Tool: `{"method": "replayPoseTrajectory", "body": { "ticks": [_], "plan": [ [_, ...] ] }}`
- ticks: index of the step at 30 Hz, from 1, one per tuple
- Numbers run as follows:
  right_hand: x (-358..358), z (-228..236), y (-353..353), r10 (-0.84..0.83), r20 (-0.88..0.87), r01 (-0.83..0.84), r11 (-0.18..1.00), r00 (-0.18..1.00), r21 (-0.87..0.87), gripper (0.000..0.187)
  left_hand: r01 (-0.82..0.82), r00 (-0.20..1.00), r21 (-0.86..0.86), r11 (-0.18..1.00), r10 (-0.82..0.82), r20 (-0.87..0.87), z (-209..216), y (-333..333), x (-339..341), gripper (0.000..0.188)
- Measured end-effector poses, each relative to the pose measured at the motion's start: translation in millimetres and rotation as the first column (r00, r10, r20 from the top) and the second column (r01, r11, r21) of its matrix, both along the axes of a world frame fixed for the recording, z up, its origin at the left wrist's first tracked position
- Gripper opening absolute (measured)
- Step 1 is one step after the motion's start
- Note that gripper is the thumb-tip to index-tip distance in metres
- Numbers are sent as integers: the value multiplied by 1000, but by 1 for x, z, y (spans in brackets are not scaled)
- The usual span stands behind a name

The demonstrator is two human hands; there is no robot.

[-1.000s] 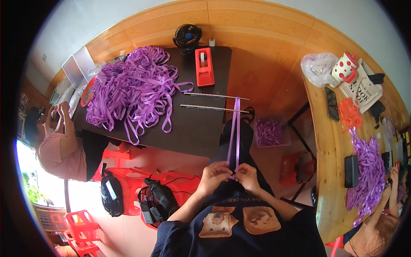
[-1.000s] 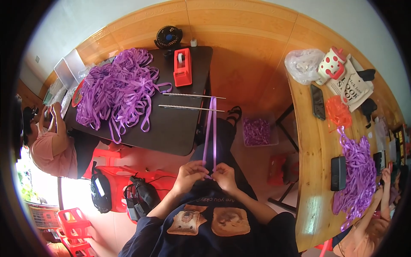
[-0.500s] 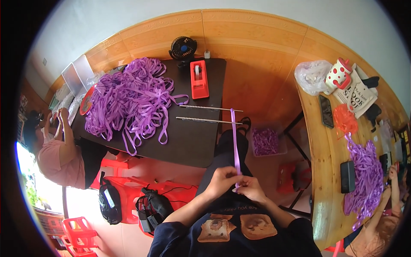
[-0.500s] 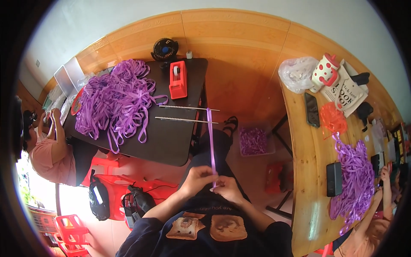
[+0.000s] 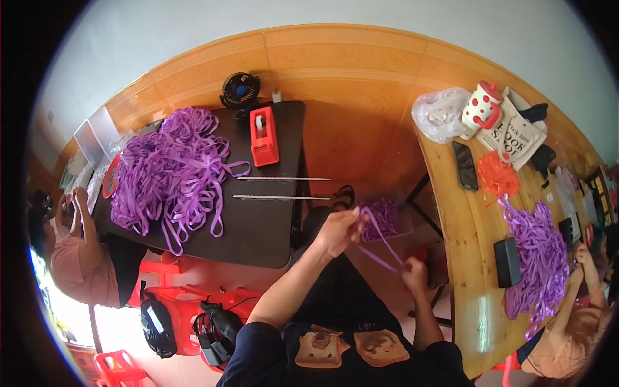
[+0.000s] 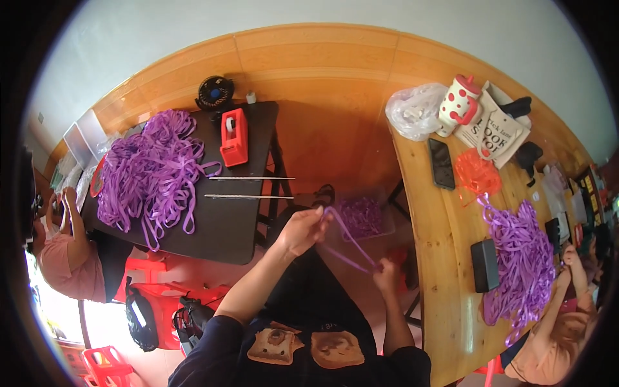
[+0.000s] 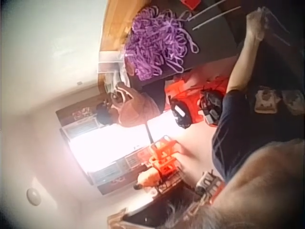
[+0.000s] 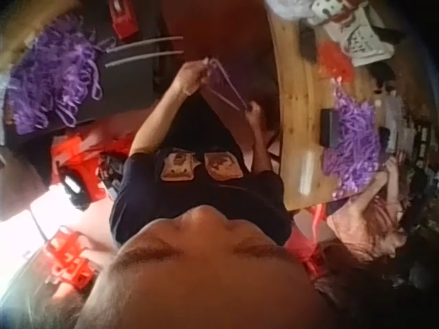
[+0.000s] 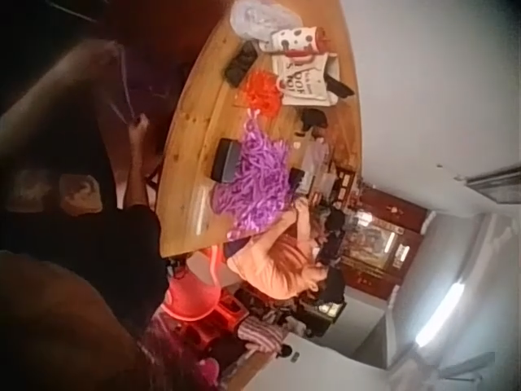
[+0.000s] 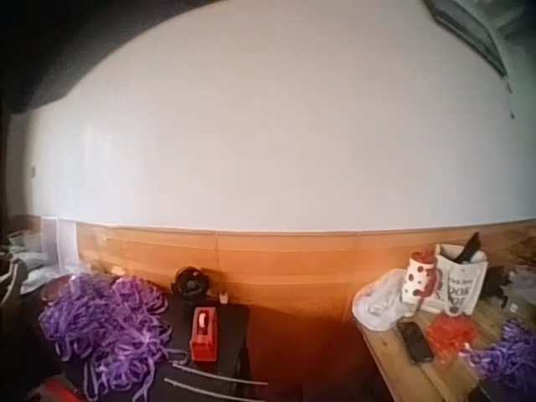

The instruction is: Manually tie purple ribbons into small bows using a metal guide tool.

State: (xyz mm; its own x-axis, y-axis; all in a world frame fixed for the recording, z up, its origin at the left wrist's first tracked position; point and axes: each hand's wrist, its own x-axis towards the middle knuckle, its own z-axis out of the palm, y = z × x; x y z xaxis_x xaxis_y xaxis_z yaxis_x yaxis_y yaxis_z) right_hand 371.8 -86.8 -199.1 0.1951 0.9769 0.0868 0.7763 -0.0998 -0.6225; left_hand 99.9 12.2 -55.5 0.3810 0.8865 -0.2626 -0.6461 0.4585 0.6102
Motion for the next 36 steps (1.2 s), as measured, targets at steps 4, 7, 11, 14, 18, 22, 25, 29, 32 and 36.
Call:
{"method": "replayPoseTrajectory", "body": {
  "ticks": [4,7,11,14,18,22,25,29,32,36],
  "plan": [
    [-40,29,2,227,-452,-198,974,863,112,43,196,934,-7,981,-189,-304,0,-23,-12,25],
    [-97,140,15,469,-486,-296,872,738,391,44,226,893,-5,974,-209,-398,10,-47,-20,24],
    [-116,177,32,715,-60,-577,608,696,545,30,250,931,-4,968,-242,-272,23,-62,-29,19],
    [-118,177,34,759,-44,-593,542,650,596,26,335,924,-4,942,-330,-195,31,-71,-44,22],
    [-122,186,29,817,27,-625,419,576,659,28,362,910,-10,932,-355,-212,50,-81,-53,20],
    [-130,197,19,710,255,-641,346,656,685,27,403,904,-1,915,-398,-158,59,-86,-59,20],
    [-137,190,14,701,265,-617,311,662,723,26,464,880,34,885,-457,-127,63,-86,-66,17],
    [-142,192,4,731,264,-630,281,629,724,28,518,844,87,851,-491,-218,56,-92,-73,15],
    [-147,205,-1,780,246,-652,256,576,714,31,525,841,102,845,-497,-213,62,-98,-76,16],
    [-143,211,-5,668,455,-752,245,589,612,32,524,806,255,813,-376,-458,70,-104,-80,17]
  ]
}}
